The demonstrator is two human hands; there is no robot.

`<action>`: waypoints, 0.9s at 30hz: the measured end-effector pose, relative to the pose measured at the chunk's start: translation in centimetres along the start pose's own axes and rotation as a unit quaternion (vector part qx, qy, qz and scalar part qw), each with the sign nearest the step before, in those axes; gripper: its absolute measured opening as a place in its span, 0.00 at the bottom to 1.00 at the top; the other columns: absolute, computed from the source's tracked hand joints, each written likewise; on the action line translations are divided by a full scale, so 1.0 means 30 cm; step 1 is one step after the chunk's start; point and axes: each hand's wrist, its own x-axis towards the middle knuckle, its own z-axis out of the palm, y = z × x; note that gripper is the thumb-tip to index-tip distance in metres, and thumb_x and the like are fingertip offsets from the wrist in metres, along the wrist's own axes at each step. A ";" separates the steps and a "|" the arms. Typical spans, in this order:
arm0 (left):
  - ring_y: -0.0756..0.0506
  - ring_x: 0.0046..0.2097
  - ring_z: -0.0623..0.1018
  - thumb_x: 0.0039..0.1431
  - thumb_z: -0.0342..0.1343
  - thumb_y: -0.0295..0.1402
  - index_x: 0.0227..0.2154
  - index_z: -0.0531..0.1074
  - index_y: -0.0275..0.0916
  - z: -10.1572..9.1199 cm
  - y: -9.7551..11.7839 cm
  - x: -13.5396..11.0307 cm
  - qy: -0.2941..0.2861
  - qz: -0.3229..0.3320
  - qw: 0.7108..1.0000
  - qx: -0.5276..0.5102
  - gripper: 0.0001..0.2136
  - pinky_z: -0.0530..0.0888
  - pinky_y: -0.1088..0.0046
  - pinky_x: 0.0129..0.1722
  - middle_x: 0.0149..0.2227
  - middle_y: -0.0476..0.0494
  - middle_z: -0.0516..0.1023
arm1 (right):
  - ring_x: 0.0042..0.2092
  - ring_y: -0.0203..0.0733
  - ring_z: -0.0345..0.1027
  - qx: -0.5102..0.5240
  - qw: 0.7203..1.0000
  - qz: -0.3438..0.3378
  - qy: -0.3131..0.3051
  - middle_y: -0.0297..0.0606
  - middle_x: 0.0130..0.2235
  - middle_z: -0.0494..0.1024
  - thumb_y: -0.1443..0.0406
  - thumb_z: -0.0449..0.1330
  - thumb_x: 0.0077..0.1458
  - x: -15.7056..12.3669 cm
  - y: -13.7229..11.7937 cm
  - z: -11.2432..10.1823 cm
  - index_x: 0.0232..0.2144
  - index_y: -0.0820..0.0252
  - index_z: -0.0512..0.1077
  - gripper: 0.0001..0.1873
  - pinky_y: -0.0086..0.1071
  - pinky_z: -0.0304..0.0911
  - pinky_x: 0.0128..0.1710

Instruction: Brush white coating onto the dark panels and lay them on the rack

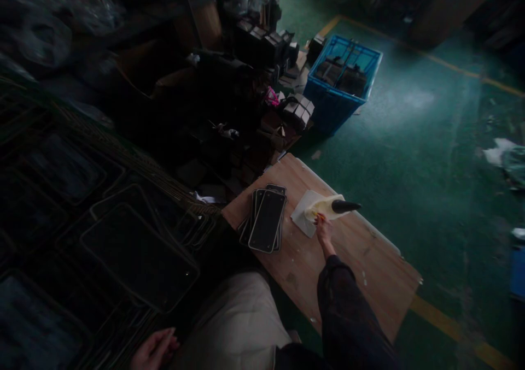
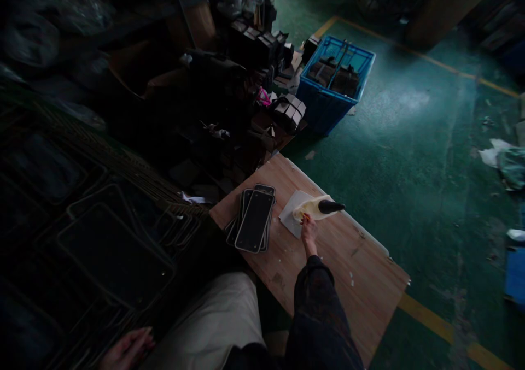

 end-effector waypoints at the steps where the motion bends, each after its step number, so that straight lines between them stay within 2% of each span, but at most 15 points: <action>1: 0.42 0.28 0.78 0.12 0.72 0.53 0.26 0.75 0.33 0.009 0.015 -0.006 -0.002 0.002 1.000 -0.003 0.34 0.75 0.70 0.28 0.23 0.41 0.79 | 0.28 0.38 0.70 -0.005 1.000 -0.006 -0.006 0.39 0.31 0.78 0.53 0.48 0.57 -0.006 -0.006 -0.011 0.44 0.63 0.74 0.24 0.28 0.62 0.28; 5: 0.42 0.27 0.78 0.13 0.72 0.52 0.27 0.75 0.33 0.042 0.064 -0.023 -0.007 0.009 1.000 -0.009 0.35 0.75 0.70 0.27 0.22 0.41 0.78 | 0.29 0.40 0.70 -0.030 0.999 -0.033 -0.026 0.37 0.28 0.78 0.57 0.54 0.54 -0.049 -0.028 -0.058 0.41 0.59 0.76 0.18 0.29 0.62 0.30; 8: 0.41 0.28 0.79 0.14 0.72 0.52 0.28 0.75 0.33 0.051 0.074 -0.018 -0.012 0.014 1.000 -0.017 0.35 0.75 0.70 0.27 0.23 0.42 0.78 | 0.31 0.42 0.70 -0.039 0.997 -0.049 -0.035 0.38 0.31 0.79 0.58 0.57 0.51 -0.095 -0.043 -0.088 0.38 0.56 0.77 0.15 0.30 0.61 0.32; 11: 0.42 0.29 0.79 0.19 0.72 0.52 0.31 0.75 0.33 0.048 0.068 -0.004 -0.029 0.017 0.999 -0.021 0.34 0.75 0.70 0.29 0.25 0.42 0.79 | 0.33 0.43 0.70 -0.031 0.997 -0.061 -0.038 0.40 0.34 0.80 0.57 0.58 0.50 -0.138 -0.052 -0.112 0.38 0.55 0.77 0.14 0.30 0.62 0.33; 15: 0.43 0.30 0.79 0.21 0.73 0.50 0.32 0.75 0.34 0.048 0.069 0.003 -0.045 0.025 0.998 -0.026 0.32 0.75 0.71 0.29 0.25 0.43 0.80 | 0.32 0.44 0.71 0.007 0.998 -0.053 -0.022 0.39 0.29 0.79 0.54 0.57 0.50 -0.161 -0.056 -0.127 0.37 0.56 0.77 0.17 0.32 0.64 0.34; 18: 0.42 0.29 0.79 0.19 0.73 0.50 0.31 0.75 0.33 0.054 0.084 -0.009 -0.045 0.017 0.998 -0.032 0.33 0.75 0.71 0.28 0.24 0.42 0.79 | 0.30 0.43 0.73 0.063 0.997 -0.033 0.008 0.39 0.28 0.78 0.49 0.54 0.53 -0.145 -0.058 -0.107 0.41 0.60 0.75 0.24 0.32 0.66 0.33; 22: 0.42 0.30 0.79 0.19 0.73 0.49 0.31 0.76 0.34 0.067 0.110 -0.037 -0.047 0.016 0.997 -0.052 0.32 0.76 0.71 0.29 0.25 0.42 0.80 | 0.29 0.42 0.74 0.148 0.987 0.027 0.064 0.44 0.31 0.79 0.44 0.49 0.54 -0.099 -0.049 -0.035 0.44 0.66 0.70 0.33 0.33 0.69 0.29; 27: 0.41 0.31 0.80 0.22 0.74 0.46 0.33 0.75 0.35 0.073 0.136 -0.074 -0.059 0.007 0.996 -0.062 0.31 0.76 0.70 0.30 0.27 0.42 0.80 | 0.27 0.41 0.74 0.218 0.963 0.114 0.112 0.44 0.32 0.79 0.47 0.42 0.61 -0.076 -0.012 0.031 0.44 0.66 0.67 0.29 0.33 0.70 0.28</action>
